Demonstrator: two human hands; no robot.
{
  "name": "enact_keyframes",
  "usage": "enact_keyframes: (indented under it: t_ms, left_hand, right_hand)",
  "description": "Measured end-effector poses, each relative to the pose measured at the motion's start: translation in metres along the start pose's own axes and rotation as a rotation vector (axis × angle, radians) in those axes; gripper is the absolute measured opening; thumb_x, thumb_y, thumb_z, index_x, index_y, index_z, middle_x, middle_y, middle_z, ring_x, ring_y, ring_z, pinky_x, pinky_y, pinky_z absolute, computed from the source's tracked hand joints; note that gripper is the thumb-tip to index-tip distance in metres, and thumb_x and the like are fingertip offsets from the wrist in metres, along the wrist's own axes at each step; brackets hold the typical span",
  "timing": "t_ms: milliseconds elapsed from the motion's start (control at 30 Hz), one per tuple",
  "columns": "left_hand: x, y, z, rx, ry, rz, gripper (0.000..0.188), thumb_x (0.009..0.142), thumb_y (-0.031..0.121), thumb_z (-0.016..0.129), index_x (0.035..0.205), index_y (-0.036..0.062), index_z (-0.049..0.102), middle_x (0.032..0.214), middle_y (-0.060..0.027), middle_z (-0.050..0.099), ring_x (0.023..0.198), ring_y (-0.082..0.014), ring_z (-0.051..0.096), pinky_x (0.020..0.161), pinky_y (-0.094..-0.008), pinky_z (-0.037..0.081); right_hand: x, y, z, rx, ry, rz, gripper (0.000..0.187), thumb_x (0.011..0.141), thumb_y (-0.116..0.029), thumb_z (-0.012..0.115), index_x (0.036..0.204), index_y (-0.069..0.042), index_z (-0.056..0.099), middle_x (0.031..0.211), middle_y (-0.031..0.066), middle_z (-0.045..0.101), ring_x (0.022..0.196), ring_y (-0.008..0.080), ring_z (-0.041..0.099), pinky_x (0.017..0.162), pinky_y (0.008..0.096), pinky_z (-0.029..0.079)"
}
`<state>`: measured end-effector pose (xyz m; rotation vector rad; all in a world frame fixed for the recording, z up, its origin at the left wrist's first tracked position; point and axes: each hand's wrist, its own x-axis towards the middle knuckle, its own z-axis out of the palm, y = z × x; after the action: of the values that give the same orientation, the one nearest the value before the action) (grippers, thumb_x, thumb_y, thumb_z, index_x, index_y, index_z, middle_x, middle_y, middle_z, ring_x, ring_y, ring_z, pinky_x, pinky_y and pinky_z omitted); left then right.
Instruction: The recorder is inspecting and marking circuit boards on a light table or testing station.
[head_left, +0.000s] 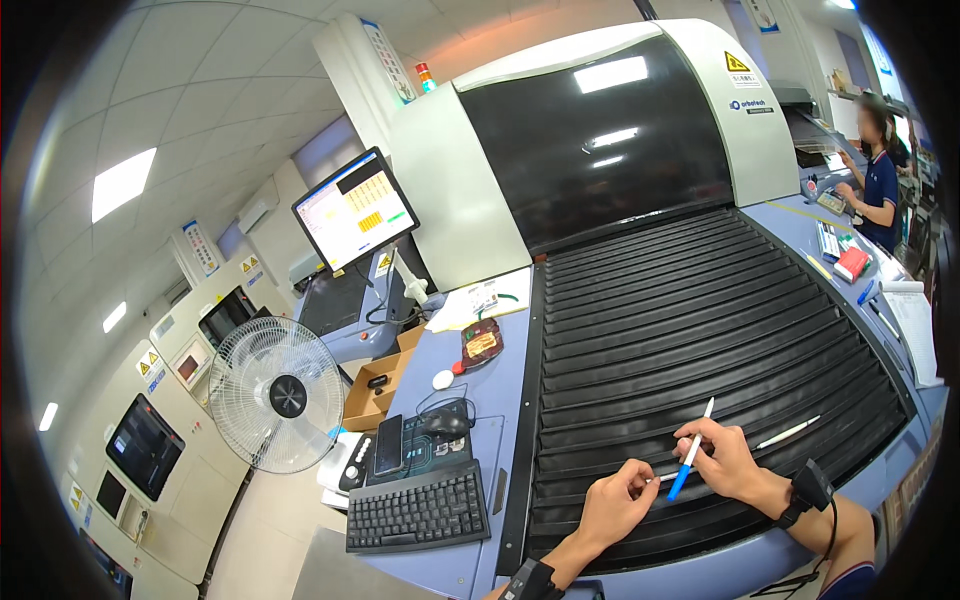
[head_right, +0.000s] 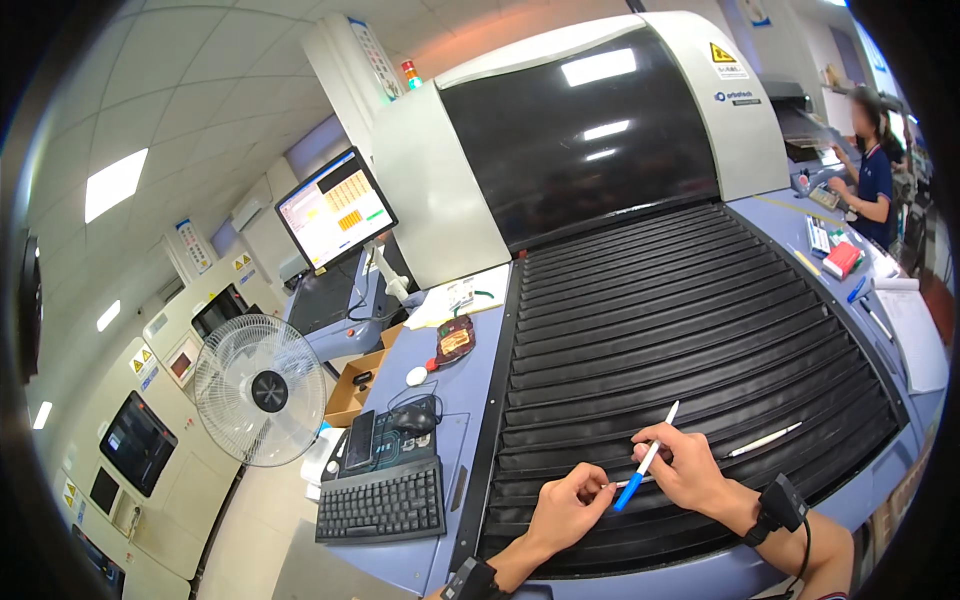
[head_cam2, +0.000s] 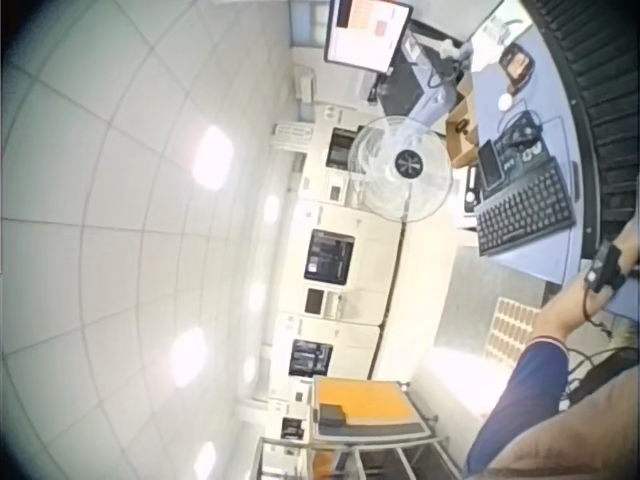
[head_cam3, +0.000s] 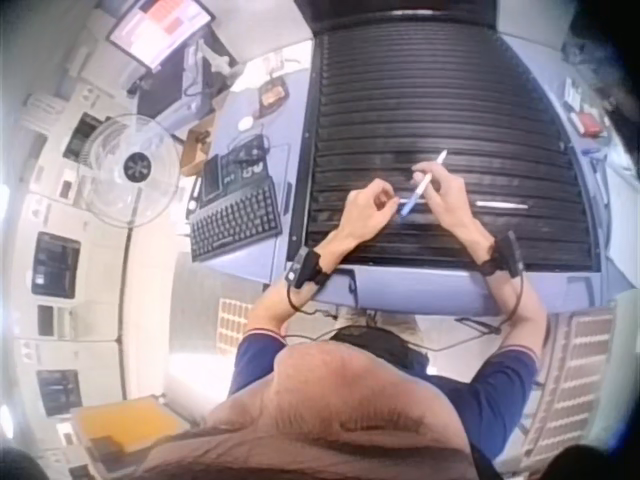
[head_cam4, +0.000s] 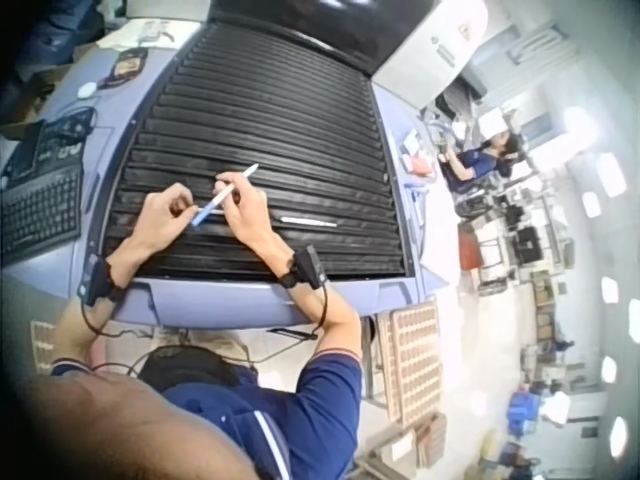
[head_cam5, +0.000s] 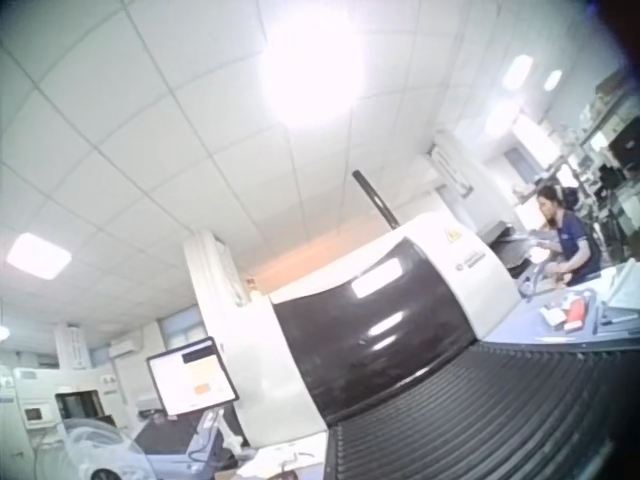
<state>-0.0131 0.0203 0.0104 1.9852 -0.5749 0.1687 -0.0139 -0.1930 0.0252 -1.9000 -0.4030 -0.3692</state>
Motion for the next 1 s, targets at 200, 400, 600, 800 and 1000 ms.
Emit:
enact_keyframes:
  t_ms: [200, 400, 600, 800, 1000]
  left_hand:
    - [0.002, 0.001, -0.003, -0.078, -0.041, -0.026, 0.016, 0.092, 0.012, 0.077, 0.096, 0.0020, 0.065, 0.070, -0.0025, 0.068, 0.061, -0.0068, 0.064, 0.057, -0.0231, 0.050]
    - [0.034, -0.017, -0.057, -0.575, 0.345, -0.233, 0.015, 0.091, 0.006, 0.076, 0.095, 0.0027, 0.062, 0.073, -0.0067, 0.069, 0.061, -0.0113, 0.066, 0.055, -0.0223, 0.053]
    - [0.037, -0.038, -0.072, -0.501, 0.542, -0.296, 0.016, 0.092, 0.006, 0.074, 0.095, 0.0022, 0.059, 0.070, -0.0050, 0.066, 0.058, -0.0108, 0.064, 0.052, -0.0221, 0.050]
    - [0.040, -0.046, -0.069, -0.414, 0.499, -0.251, 0.015, 0.091, 0.003, 0.073, 0.095, -0.0019, 0.060, 0.070, -0.0070, 0.066, 0.060, -0.0113, 0.064, 0.053, -0.0240, 0.053]
    - [0.037, -0.036, -0.074, -0.163, 0.565, -0.197, 0.012, 0.092, 0.004, 0.072, 0.093, -0.0019, 0.061, 0.069, -0.0068, 0.067, 0.061, -0.0098, 0.064, 0.054, -0.0243, 0.051]
  right_hand:
    - [0.001, 0.001, -0.002, -0.006, -0.015, -0.017, 0.018, 0.101, -0.012, 0.064, 0.112, 0.002, 0.064, 0.083, 0.0117, 0.074, 0.076, 0.0191, 0.075, 0.068, 0.0293, 0.058]
    - [0.010, -0.009, -0.013, -0.060, 0.041, -0.048, 0.019, 0.102, -0.012, 0.063, 0.113, 0.003, 0.064, 0.086, 0.0153, 0.075, 0.083, 0.0233, 0.077, 0.073, 0.0320, 0.060]
    - [0.015, -0.006, -0.023, -0.101, 0.174, -0.093, 0.020, 0.096, -0.008, 0.069, 0.113, 0.003, 0.065, 0.087, 0.0141, 0.076, 0.082, 0.0218, 0.076, 0.073, 0.0312, 0.059]
    - [0.027, 0.011, -0.041, -0.146, 0.352, -0.146, 0.025, 0.085, 0.007, 0.069, 0.109, 0.001, 0.065, 0.092, 0.0113, 0.076, 0.083, 0.0165, 0.074, 0.075, 0.0288, 0.058]
    - [0.031, 0.021, -0.059, -0.091, 0.409, -0.088, 0.034, 0.083, 0.013, 0.062, 0.114, -0.001, 0.063, 0.102, 0.0122, 0.074, 0.083, 0.0114, 0.067, 0.077, 0.0267, 0.056]
